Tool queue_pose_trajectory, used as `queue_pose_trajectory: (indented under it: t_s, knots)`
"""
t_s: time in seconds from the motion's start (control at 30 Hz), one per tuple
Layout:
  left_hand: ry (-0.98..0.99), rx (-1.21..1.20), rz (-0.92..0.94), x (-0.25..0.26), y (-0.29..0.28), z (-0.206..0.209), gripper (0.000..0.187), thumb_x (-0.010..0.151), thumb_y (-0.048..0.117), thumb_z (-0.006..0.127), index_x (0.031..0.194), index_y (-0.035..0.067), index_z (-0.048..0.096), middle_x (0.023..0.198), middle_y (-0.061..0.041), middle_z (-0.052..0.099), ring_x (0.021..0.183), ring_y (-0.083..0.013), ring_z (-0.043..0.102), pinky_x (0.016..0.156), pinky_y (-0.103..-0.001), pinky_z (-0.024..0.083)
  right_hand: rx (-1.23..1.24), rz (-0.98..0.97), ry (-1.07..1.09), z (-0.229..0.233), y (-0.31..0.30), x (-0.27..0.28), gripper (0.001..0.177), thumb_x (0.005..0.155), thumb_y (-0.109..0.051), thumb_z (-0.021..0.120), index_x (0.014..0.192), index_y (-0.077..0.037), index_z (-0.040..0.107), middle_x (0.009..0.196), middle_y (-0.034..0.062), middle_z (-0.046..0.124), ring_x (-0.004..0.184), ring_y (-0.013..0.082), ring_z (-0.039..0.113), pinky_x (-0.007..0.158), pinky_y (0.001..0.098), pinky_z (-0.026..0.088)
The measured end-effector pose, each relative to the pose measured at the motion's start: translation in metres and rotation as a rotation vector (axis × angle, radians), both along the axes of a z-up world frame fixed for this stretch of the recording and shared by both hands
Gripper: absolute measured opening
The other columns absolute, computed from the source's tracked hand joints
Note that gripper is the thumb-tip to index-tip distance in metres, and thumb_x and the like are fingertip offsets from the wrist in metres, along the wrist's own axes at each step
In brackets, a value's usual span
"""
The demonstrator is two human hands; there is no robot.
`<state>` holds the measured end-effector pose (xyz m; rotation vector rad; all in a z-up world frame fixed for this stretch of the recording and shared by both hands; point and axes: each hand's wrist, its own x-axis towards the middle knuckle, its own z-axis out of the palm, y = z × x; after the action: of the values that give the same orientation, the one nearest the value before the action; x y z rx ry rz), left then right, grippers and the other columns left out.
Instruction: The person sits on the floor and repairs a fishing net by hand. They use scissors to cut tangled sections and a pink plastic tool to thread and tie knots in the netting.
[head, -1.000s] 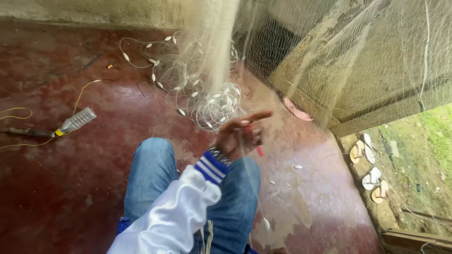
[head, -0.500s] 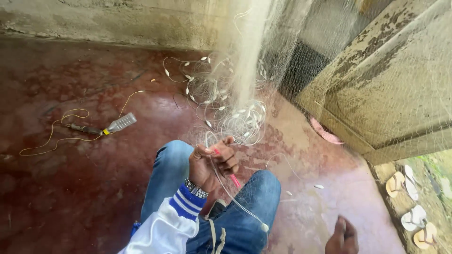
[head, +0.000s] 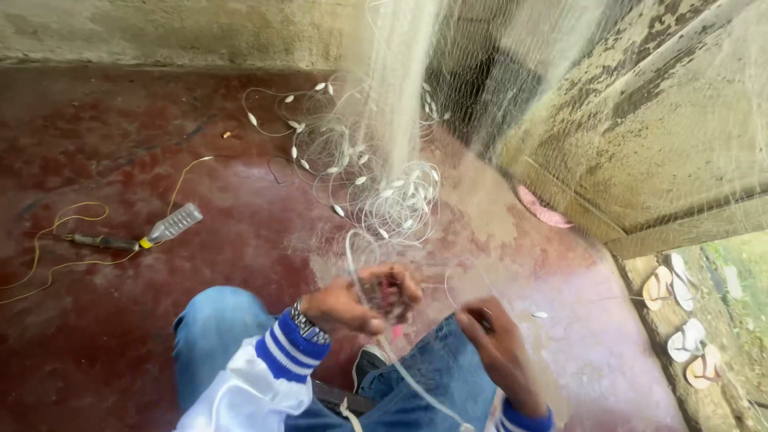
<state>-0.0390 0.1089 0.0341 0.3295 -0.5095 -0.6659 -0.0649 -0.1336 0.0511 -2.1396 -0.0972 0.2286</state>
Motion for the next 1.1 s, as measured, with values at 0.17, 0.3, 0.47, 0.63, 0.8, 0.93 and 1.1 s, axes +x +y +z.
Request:
queue_pose_trajectory:
  t_s: [0.17,0.3,0.47,0.63,0.8,0.93,1.1]
  knots:
    - [0.069,0.048,0.099,0.054,-0.012,0.014,0.013,0.080,0.012,0.065,0.082,0.009,0.053,0.099,-0.007,0.051,0.078,-0.0109,0.053,0.065,-0.021,0.048,0.009,-0.258,-0.144,-0.015,-0.041,-0.056,0.012,0.082,-0.015,0.059,0.076,-0.005,0.058,0.071,0.0021,0.050,0.063,0.0100,0.045,0.059,0.0212,0.034]
    - [0.432,-0.195,-0.033,0.063,-0.019,-0.007,0.011,0.084,0.015,0.045,0.086,0.005,0.049,0.100,-0.021,0.060,0.076,-0.0226,0.057,0.062,-0.027,0.046,0.097,-0.456,-0.425,-0.030,-0.037,-0.085,0.010,0.082,-0.015,0.057,0.079,-0.008,0.052,0.077,0.0043,0.051,0.070,0.0115,0.047,0.067,0.0198,0.034]
    - [0.421,-0.355,-0.121,0.048,-0.012,0.003,0.011,0.082,0.019,0.037,0.072,0.017,0.040,0.047,0.001,0.036,0.040,-0.0103,0.030,0.041,-0.024,0.024,0.262,-0.507,-0.348,-0.030,-0.029,-0.092,0.016,0.082,-0.019,0.055,0.072,-0.011,0.046,0.067,0.0071,0.047,0.034,0.0101,0.039,0.023,0.0197,0.029]
    - [0.166,-0.145,-0.139,0.040,-0.021,0.007,0.024,0.085,0.032,0.046,0.103,0.015,0.045,0.058,0.007,0.023,0.044,-0.0044,0.018,0.039,-0.021,0.016,0.436,-0.605,-0.548,-0.022,-0.030,-0.086,0.019,0.087,-0.021,0.053,0.072,-0.013,0.045,0.064,0.0028,0.045,0.049,0.0090,0.043,0.042,0.0225,0.037]
    - [0.029,0.122,-0.112,0.029,-0.037,0.018,0.052,0.077,0.027,0.065,0.119,0.009,0.040,0.058,0.006,0.030,0.044,-0.0024,0.024,0.034,-0.017,0.020,0.375,-0.718,-0.635,-0.020,-0.032,-0.093,0.020,0.089,-0.022,0.056,0.076,-0.015,0.042,0.064,0.0041,0.042,0.049,0.0088,0.038,0.044,0.0202,0.034]
    - [-0.156,0.402,0.187,0.035,-0.044,0.003,0.028,0.087,0.030,0.055,0.103,0.007,0.060,0.096,0.000,0.063,0.041,-0.0037,0.040,0.032,-0.017,0.032,0.361,-0.783,-0.636,-0.033,-0.028,-0.096,0.014,0.090,-0.017,0.057,0.086,-0.016,0.043,0.067,0.0024,0.044,0.056,0.0079,0.041,0.051,0.0201,0.034]
    - [0.278,0.240,0.404,0.045,-0.043,-0.021,0.027,0.087,0.035,0.050,0.097,0.010,0.055,0.060,0.001,0.043,0.047,-0.0058,0.035,0.043,-0.019,0.028,0.271,-0.830,-0.654,-0.024,-0.013,-0.088,0.015,0.092,-0.016,0.057,0.087,-0.015,0.043,0.066,0.0038,0.043,0.055,0.0082,0.041,0.048,0.0187,0.036]
